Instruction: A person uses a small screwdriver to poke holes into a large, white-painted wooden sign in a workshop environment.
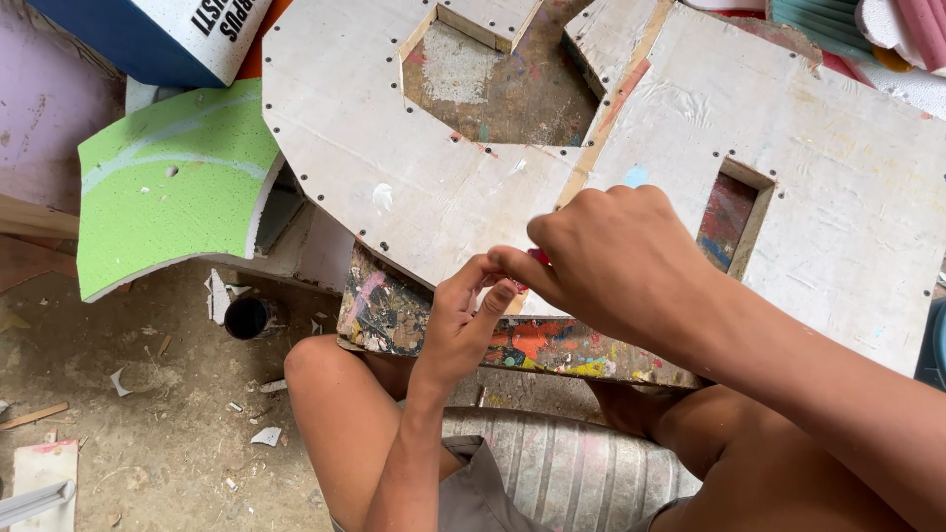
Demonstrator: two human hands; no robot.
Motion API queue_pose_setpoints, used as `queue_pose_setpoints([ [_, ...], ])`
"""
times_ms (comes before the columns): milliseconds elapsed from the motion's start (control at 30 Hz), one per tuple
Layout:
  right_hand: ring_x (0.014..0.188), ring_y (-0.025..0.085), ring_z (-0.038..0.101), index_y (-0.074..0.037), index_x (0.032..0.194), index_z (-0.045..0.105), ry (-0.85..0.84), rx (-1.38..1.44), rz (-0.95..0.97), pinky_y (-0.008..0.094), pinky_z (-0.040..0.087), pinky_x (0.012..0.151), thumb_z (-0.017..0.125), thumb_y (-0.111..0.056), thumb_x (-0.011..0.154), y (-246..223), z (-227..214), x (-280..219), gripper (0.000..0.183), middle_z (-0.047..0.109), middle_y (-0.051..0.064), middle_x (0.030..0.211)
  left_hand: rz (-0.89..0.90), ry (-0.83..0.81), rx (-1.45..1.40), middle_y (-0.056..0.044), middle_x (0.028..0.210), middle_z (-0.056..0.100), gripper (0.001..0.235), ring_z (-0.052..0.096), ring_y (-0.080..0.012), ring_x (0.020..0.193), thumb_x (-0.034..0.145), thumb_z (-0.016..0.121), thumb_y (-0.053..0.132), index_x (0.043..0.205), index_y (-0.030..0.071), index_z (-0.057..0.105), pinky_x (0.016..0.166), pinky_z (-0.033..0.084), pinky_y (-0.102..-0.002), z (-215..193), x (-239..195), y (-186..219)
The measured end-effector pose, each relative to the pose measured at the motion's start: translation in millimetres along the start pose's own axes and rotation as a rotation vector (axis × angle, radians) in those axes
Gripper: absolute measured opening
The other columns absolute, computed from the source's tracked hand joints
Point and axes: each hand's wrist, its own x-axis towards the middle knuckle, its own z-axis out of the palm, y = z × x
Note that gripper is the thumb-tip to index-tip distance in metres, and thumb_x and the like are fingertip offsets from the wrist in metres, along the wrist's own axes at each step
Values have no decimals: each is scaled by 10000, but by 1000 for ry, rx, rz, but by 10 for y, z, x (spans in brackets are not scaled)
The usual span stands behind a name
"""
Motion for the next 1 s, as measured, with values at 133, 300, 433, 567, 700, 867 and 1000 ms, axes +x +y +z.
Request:
queue_pose_setpoints([
  [133, 718, 361, 678, -191, 1175, 585, -59, 186, -275, 515, 488, 602, 648, -354, 999, 93, -159, -135, 248, 694, 37, 892, -55, 34, 35, -51, 1069, 655, 485, 598, -142, 983, 1058, 458, 465, 1256, 44, 596, 880, 506, -298, -7, 4, -46],
  [300, 549, 269, 565, -131, 925, 539, 185, 94, -450, 442, 433, 519, 606, -261, 1035, 198, 70, -40, 184, 578, 16, 645, -63, 22, -65, -138, 1186, 680, 524, 658, -231, 1118, 1046, 487, 473, 1308, 30, 584, 984, 558, -363, 17, 5, -1],
  [433, 450, 263, 572, -196, 755, 596, 112, -73, -143, 411, 445, 471, 437, -580, 1098, 133, 235, 85, 539, 586, -28, 520, -30, -22, -85, -69, 1131, 670, 457, 621, -189, 1089, 1035, 558, 481, 1225, 70, 613, 950, 508, -342, 18, -18, 13],
  [567, 615, 326, 679, -227, 738, 646, -25, -184, 4, 407, 451, 562, 355, -701, 1080, 62, 65, 46, 653, 659, 1, 596, -75, 11, -30, -61, 1050, 671, 448, 627, -165, 1020, 1001, 584, 485, 1165, 70, 632, 881, 524, -317, 25, -1, -15],
  [700, 704, 276, 654, -166, 989, 563, 136, 34, -365, 458, 519, 557, 592, -403, 1022, 139, -67, -62, 240, 644, 0, 801, -15, 30, -50, -99, 1172, 664, 494, 646, -202, 1105, 1045, 509, 484, 1280, 59, 599, 960, 547, -337, -24, 24, 58],
  [867, 704, 261, 637, -162, 1003, 584, 289, -5, -544, 431, 523, 573, 622, -326, 1029, 211, 58, 34, 170, 589, 34, 905, -1, -61, -163, -36, 1184, 550, 439, 530, -155, 1102, 1100, 479, 421, 1320, 60, 594, 991, 448, -312, -80, 12, -96],
  [1000, 577, 282, 600, -178, 780, 586, 209, -46, -325, 437, 438, 481, 490, -501, 1067, 86, 163, 70, 443, 579, -6, 688, -94, -21, -233, -27, 1116, 580, 433, 531, -137, 1055, 1088, 440, 480, 1195, 91, 597, 963, 478, -312, -30, -11, -4],
])
